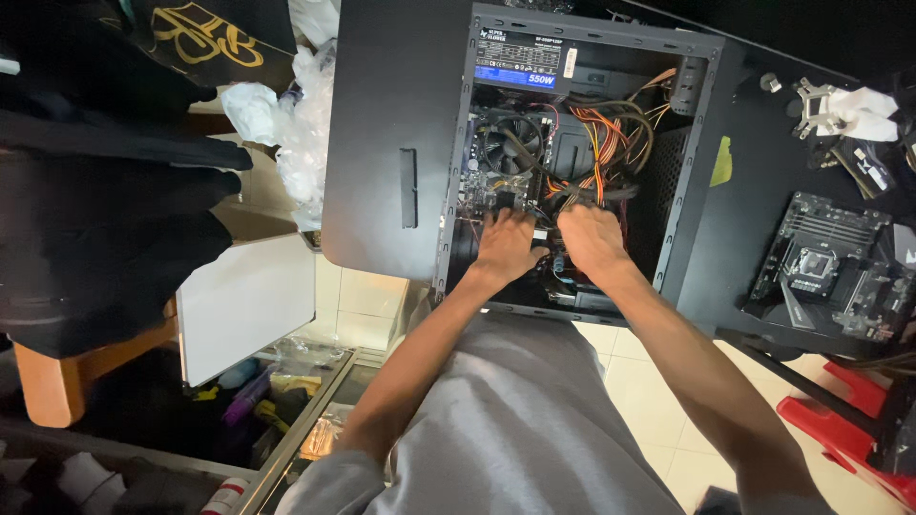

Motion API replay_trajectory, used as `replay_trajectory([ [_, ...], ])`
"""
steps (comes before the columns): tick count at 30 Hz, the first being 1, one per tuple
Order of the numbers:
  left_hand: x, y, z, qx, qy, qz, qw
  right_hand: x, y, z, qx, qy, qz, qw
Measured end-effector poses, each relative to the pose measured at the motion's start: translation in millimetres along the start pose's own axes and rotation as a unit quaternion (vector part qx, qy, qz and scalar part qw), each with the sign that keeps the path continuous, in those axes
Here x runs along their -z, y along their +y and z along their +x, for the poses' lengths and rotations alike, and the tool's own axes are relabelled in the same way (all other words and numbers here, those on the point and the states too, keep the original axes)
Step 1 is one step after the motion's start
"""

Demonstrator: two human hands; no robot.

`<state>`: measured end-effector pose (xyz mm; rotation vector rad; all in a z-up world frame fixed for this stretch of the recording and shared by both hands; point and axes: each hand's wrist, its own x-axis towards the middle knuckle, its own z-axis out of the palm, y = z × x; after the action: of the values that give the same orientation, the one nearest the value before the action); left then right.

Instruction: The person works inside an open computer case, using a screwdriver to tighten screws on the motherboard and securing internal components. They also connect and organize various power and data cables within the chassis.

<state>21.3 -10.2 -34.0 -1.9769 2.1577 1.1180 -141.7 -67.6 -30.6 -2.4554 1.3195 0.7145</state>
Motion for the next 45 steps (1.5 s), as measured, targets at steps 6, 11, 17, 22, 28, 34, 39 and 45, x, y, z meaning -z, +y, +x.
replay_trajectory([
  [6,11.6,9.7,5.7,0.029,-0.017,-0.026,0.999,-14.9,-0.6,-4.8,0.016,0.094,-0.052,0.994],
  [11,-6.9,23.8,11.1,0.048,0.015,-0.083,0.995,21.7,-12.3,-24.1,0.028,0.102,0.021,0.994],
  [17,13.8,39.8,4.3,0.031,0.017,-0.064,0.997,28.9,-4.7,-39.2,0.090,0.178,-0.036,0.979],
  [22,6.3,48.9,-1.7,0.004,-0.011,-0.082,0.997,63.2,-10.3,-30.1,0.118,0.180,0.108,0.971],
  [28,-13.1,47.5,0.7,-0.057,-0.023,-0.174,0.983,79.0,-3.4,2.5,0.116,0.099,0.289,0.945],
  [34,-45.4,55.2,-2.8,-0.106,0.052,-0.221,0.968,-21.6,20.1,74.6,0.100,0.026,0.135,0.985],
  [39,-68.4,49.9,0.8,-0.100,0.031,-0.142,0.984,-24.8,10.4,74.0,0.213,0.069,0.132,0.966],
  [45,-45.3,54.0,-3.8,-0.056,-0.071,-0.154,0.984,-39.5,5.2,91.1,0.266,0.130,-0.054,0.954],
])
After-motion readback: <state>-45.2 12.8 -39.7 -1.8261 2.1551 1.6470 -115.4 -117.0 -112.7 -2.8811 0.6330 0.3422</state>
